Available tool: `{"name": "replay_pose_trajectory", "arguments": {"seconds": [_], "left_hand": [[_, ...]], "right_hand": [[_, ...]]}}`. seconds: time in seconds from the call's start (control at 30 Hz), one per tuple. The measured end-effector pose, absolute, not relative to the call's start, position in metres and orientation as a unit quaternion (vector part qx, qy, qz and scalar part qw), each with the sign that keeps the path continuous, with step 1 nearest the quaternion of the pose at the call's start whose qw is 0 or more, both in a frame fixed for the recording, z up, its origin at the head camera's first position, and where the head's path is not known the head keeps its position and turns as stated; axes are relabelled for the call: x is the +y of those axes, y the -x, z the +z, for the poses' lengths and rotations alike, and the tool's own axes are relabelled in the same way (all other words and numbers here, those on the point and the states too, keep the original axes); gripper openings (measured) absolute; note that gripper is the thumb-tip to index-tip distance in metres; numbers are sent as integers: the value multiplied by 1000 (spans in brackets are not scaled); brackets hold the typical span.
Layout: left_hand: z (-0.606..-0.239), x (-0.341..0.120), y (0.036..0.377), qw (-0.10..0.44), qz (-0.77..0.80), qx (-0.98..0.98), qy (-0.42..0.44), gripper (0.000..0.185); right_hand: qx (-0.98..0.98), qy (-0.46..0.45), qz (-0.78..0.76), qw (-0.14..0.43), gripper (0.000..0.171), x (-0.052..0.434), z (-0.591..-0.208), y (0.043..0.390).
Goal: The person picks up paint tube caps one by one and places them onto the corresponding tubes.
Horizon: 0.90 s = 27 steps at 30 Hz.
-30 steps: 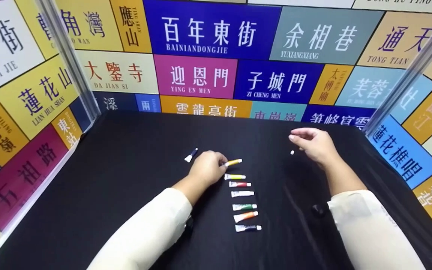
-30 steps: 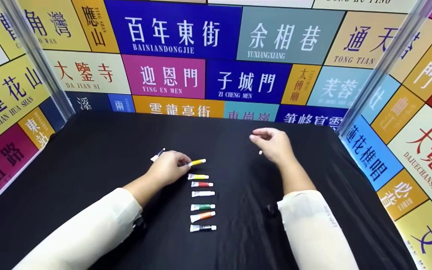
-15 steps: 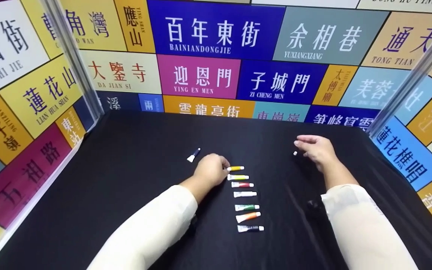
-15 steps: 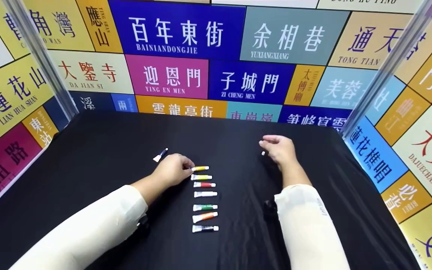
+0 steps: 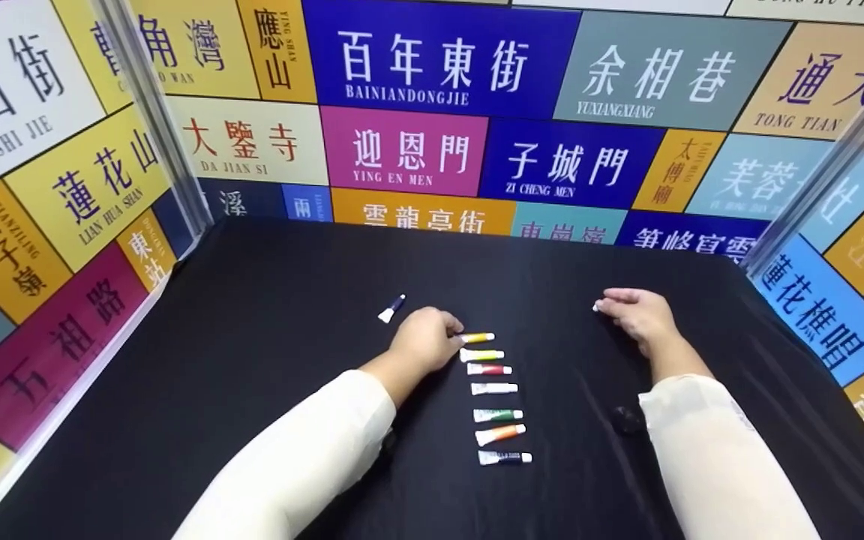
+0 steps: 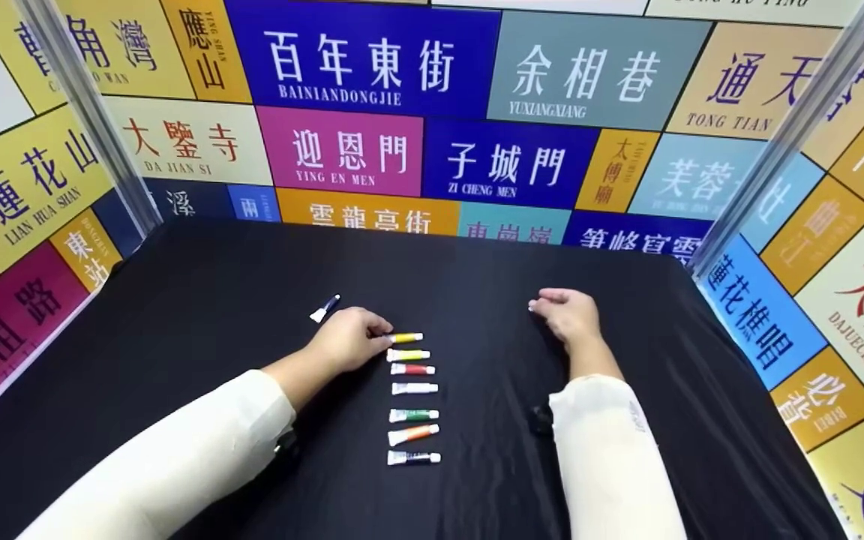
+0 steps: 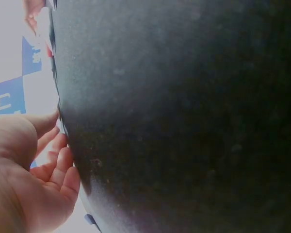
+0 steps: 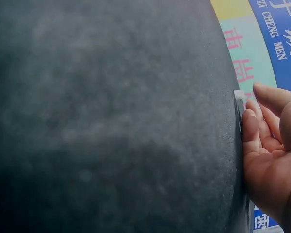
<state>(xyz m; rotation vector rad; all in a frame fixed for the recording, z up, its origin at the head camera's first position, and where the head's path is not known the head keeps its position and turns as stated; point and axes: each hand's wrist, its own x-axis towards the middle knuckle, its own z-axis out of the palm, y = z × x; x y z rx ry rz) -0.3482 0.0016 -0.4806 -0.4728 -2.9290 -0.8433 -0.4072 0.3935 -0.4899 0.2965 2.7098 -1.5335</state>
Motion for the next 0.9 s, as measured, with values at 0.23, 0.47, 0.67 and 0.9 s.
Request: {"name": "replay_pose_trajectory", "arguments": {"seconds": [0.23,0.47,0.67,0.9], "left_hand": [[-478,2,349,22,-260,-954,148,26],[-478,2,348,22,-270,-951,150,26],[-480,-5,351,18,-293,-946,140,27],[-479,-21,360,70,-302,-945,107,28]], "right_hand": [[914,-67,-399,9,56,388,-487,410],[942,-56,-332,-6,48,387,-488,410],[947,-51,-316,-32,38,386,-491,405],[937,-51,-339,-65,36,379,-489,396]]}}
